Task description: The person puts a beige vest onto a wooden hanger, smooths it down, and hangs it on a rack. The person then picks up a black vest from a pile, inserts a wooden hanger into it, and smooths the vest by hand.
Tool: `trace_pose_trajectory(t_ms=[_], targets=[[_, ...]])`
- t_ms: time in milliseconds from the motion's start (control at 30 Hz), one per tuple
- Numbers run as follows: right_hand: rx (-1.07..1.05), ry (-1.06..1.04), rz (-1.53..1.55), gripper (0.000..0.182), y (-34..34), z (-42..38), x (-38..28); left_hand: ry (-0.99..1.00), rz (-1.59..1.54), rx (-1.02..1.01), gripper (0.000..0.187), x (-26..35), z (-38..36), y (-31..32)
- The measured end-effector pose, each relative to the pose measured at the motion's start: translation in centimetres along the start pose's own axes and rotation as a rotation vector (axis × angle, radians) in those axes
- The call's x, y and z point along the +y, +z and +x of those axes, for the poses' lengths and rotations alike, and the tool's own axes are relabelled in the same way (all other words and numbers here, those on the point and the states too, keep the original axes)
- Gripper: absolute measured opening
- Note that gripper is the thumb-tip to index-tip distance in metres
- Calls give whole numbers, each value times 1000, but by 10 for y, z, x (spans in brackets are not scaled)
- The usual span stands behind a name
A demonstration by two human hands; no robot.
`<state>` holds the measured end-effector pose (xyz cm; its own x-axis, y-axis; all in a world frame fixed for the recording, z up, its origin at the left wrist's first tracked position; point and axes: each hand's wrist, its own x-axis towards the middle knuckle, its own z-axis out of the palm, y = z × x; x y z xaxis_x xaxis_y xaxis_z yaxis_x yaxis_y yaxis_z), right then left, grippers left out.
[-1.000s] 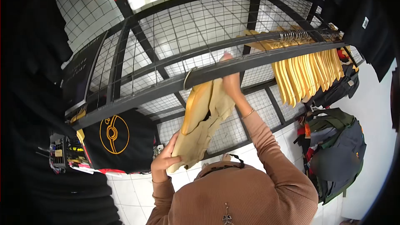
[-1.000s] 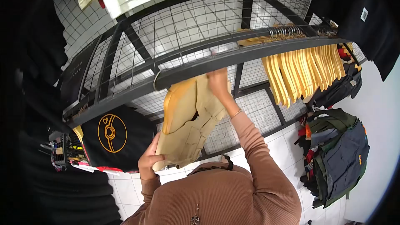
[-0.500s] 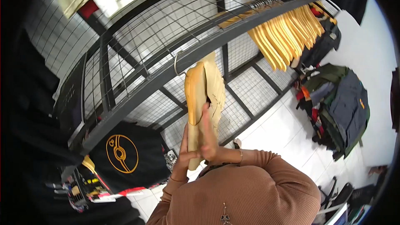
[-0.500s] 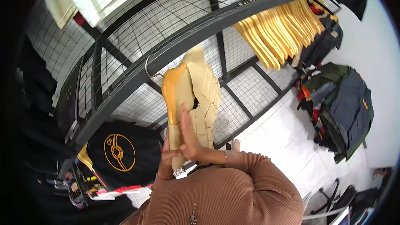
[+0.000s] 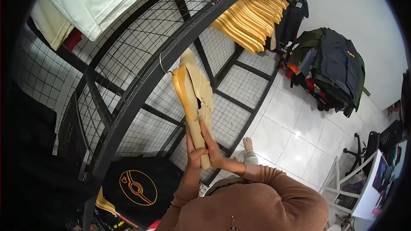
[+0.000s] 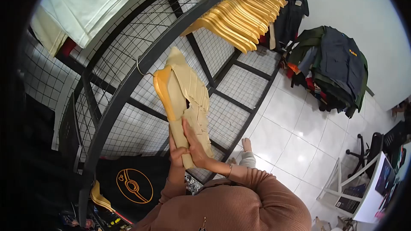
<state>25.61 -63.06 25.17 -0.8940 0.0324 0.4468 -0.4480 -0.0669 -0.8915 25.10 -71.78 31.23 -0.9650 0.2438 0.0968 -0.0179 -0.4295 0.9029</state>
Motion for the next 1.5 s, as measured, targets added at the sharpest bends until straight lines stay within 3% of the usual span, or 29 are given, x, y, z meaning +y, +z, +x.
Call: trace_pose_trajectory(t_ms=[167,233,267,333,400,500,633,700,733,833,867,967,1100,1133,1167,1200,1267,1333,1400,1500], targets=[[-273,129,-155,62,3,-59,103,-42,5,-7,104,18,-3,-5],[-406,699,-81,61,-20,-62,125,-23,27,-39,104,23,1,-12],[-401,693,-83,61,-19,-51,123,-19,38,-54,104,24,1,-14],[-17,333,-91,60,-17,-24,84,-45,42,-58,104,22,-7,-17],[127,84,131,60,-6,3,29,-63,17,-53,104,17,-4,-18],[123,112,82,61,30,2,-4,-61,24,-40,103,12,-6,-20],[-2,51,-182,63,42,-62,110,-16,57,-18,101,17,-4,-14],[-250,643,-332,65,28,-95,168,-49,43,-14,101,24,-5,-11],[-250,631,-334,65,29,-85,162,-38,46,-18,101,27,-4,-11],[145,254,-114,66,11,-45,92,-51,5,-59,103,27,-6,-9],[138,248,-121,66,10,-33,66,-43,-2,-58,103,26,-6,-7],[221,-79,34,67,28,1,11,4,42,-23,101,23,-2,-3],[42,11,-95,62,34,-35,101,-2,69,22,102,21,-2,-8],[-106,197,-170,58,29,-62,156,5,72,26,102,19,-4,-9],[-256,379,-243,54,19,-65,170,-41,42,17,102,19,-7,-10],[-262,367,-237,54,6,-65,184,-83,14,8,102,19,-7,-13],[26,263,-338,49,-20,-38,172,-107,-3,6,103,22,-5,-19],[184,93,-253,44,-46,37,112,-134,-57,17,102,21,-8,-23],[191,-80,-168,42,-68,112,67,-160,-94,49,101,23,-11,-17],[38,-450,-204,37,-86,197,17,-177,-58,194,98,38,-10,4]])
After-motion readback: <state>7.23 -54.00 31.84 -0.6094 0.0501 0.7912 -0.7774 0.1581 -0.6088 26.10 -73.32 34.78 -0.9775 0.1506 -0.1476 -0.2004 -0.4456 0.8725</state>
